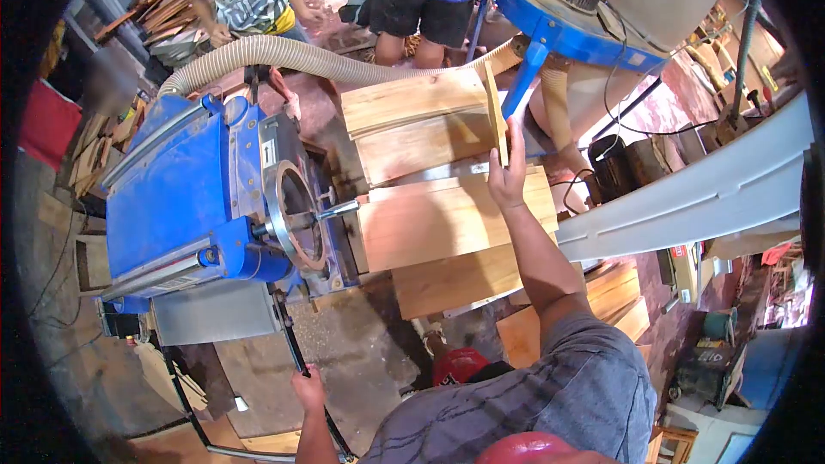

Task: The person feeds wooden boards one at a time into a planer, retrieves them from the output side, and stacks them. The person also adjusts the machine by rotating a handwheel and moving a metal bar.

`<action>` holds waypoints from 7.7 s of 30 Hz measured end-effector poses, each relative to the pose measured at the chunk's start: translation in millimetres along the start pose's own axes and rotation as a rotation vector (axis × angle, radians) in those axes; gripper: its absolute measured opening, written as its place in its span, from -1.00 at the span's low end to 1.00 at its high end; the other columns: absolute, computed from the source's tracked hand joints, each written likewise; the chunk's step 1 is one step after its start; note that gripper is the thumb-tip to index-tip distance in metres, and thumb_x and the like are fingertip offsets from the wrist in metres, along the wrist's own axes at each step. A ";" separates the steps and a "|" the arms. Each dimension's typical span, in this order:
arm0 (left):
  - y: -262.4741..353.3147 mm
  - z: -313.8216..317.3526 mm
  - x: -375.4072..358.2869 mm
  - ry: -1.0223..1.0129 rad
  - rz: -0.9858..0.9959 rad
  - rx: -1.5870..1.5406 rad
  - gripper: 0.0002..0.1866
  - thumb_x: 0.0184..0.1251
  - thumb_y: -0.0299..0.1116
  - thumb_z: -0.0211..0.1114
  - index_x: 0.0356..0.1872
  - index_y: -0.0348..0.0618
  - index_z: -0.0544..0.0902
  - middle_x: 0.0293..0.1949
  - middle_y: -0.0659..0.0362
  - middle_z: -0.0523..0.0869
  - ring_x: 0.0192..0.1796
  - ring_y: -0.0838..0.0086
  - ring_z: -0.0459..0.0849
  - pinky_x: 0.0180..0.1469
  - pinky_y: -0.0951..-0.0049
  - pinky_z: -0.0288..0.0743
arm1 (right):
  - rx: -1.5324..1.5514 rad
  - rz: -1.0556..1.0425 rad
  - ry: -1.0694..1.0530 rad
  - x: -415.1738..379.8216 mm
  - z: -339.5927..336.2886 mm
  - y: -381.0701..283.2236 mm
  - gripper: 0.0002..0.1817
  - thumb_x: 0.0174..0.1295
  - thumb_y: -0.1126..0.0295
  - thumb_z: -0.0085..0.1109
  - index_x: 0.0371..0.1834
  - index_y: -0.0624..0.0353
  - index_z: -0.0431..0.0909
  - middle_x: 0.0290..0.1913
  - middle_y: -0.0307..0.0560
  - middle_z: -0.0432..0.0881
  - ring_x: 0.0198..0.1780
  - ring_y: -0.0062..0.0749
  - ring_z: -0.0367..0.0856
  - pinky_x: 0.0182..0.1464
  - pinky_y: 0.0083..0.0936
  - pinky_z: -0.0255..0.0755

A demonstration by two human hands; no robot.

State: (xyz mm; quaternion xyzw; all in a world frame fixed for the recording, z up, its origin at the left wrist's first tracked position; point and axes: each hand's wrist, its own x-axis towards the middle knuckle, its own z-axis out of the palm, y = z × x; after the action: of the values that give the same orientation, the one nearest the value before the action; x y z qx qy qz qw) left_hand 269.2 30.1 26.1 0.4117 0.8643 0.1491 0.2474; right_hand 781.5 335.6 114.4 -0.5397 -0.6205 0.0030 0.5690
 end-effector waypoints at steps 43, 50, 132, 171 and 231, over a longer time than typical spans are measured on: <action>-31.2 14.8 11.6 0.028 0.014 -0.016 -0.81 0.23 -0.32 0.30 -0.34 -0.28 0.67 -0.48 -0.09 0.70 -0.39 0.09 0.73 -0.30 0.20 0.55 | -0.034 -0.101 -0.022 -4.0 13.1 -1.8 -0.42 0.26 0.62 -0.01 0.40 0.33 0.19 0.43 0.20 0.23 0.46 0.02 0.20 0.48 -0.23 0.02; -16.0 6.7 3.5 0.037 -0.010 0.040 -0.76 0.24 -0.27 0.29 -0.33 -0.29 0.68 -0.50 -0.12 0.68 -0.38 0.00 0.71 -0.29 0.14 0.52 | 0.047 -0.030 -0.103 2.0 -19.0 14.5 -0.50 0.39 0.33 -0.05 0.34 0.35 0.31 0.31 0.18 0.42 0.37 -0.04 0.35 0.41 -0.24 0.15; 193.9 205.9 134.2 -0.496 0.309 -0.383 -0.36 0.17 -0.06 0.34 0.14 -0.38 0.47 0.05 -0.28 0.61 0.17 -0.02 0.58 0.21 0.17 0.40 | -0.720 0.643 -0.474 -198.4 -133.5 213.3 -0.20 -0.08 0.01 0.51 0.10 0.29 0.34 -0.12 0.18 0.57 -0.03 0.05 0.56 0.00 -0.14 0.45; -22.2 -53.0 -45.2 -0.358 -0.297 -0.930 -0.24 0.31 0.04 0.31 0.32 -0.37 0.35 0.24 0.02 0.53 0.28 0.31 0.47 0.35 0.29 0.27 | 0.294 0.761 -0.682 -174.9 -53.8 19.5 -0.73 0.33 0.21 0.23 -0.20 0.23 0.58 -0.36 -0.31 0.59 -0.36 -0.64 0.47 -0.32 -0.60 0.36; -383.9 -195.5 -82.2 -1.353 -0.110 -1.246 -0.58 0.40 -0.07 0.19 0.01 -0.25 0.61 -0.09 0.08 0.72 -0.08 0.30 0.70 -0.03 0.32 0.57 | -0.290 -0.459 -1.220 -401.7 163.7 -445.6 -0.67 0.15 0.03 0.22 -0.39 0.09 0.62 -0.46 -0.09 0.65 -0.30 -0.11 0.63 -0.11 -0.23 0.40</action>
State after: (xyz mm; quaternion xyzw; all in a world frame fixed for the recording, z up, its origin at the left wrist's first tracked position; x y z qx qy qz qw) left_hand -39.0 -281.7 36.9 0.1618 0.3175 0.3031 0.8838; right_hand 276.1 -20.9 49.7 -0.3665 -0.9244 0.1030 0.0237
